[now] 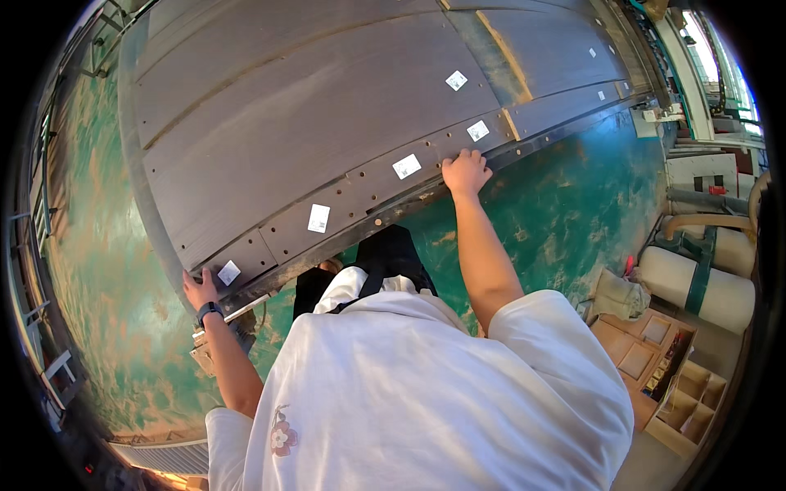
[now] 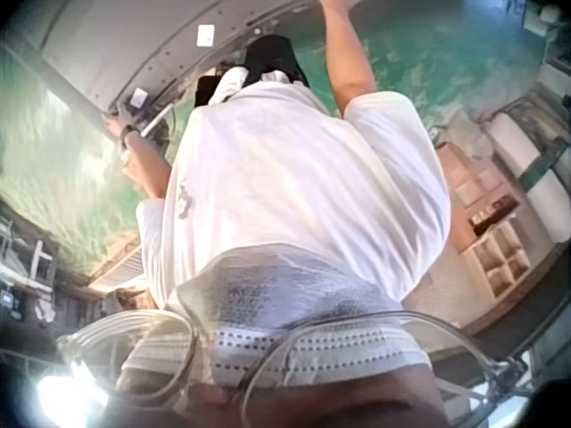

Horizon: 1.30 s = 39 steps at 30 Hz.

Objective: The person peels stickers from a roll and applies them to several large dark wood panels on a conveyor belt, then gathers several small wood pieces and carries them across the room to a sorting station.

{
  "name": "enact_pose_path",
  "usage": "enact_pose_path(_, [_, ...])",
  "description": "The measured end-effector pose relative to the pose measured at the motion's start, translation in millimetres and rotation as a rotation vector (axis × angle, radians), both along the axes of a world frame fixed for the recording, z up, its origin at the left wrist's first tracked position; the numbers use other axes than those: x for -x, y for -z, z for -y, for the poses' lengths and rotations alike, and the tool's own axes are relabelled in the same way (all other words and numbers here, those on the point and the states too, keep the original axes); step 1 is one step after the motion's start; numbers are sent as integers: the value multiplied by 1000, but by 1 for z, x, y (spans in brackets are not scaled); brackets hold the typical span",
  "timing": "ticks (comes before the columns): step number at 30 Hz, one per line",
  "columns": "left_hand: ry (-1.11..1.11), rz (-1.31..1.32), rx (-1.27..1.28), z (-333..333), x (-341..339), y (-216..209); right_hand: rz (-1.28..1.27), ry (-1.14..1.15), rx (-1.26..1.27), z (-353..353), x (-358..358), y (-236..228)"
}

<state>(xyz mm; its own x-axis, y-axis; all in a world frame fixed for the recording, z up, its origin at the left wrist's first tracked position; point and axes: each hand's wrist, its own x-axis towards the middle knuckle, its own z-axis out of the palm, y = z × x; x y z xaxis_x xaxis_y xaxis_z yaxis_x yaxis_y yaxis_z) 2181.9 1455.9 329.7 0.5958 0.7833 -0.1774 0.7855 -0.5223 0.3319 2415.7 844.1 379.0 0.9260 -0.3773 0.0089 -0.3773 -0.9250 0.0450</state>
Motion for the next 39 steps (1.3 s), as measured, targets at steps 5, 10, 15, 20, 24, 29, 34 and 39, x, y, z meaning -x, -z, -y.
enact_pose_path(5, [-8, -34, -13, 0, 9, 4, -156, 61, -39, 2, -5, -3])
enact_pose_path(10, [-16, 10, -14, 4, 11, 0, -209, 62, -118, 5, -5, -6])
enact_pose_path(15, [-27, -10, -33, -28, 13, 19, -180, -76, -226, -1, 14, -6])
enact_pose_path(20, [-164, 21, 147, -115, 42, 29, -26, -223, -328, 11, 8, 2])
enact_pose_path(24, [-278, 160, 246, -113, 20, 0, 52, -28, -329, 87, -42, 25])
enact_pose_path(29, [-262, 181, 12, -63, 2, -66, -186, 50, -254, 127, -76, 24])
enact_pose_path(34, [-179, 295, 204, -39, 16, -38, -97, 204, -405, 95, -105, -12])
enact_pose_path(39, [-402, 292, 375, 73, -44, -21, -115, 25, -830, 115, -110, -37])
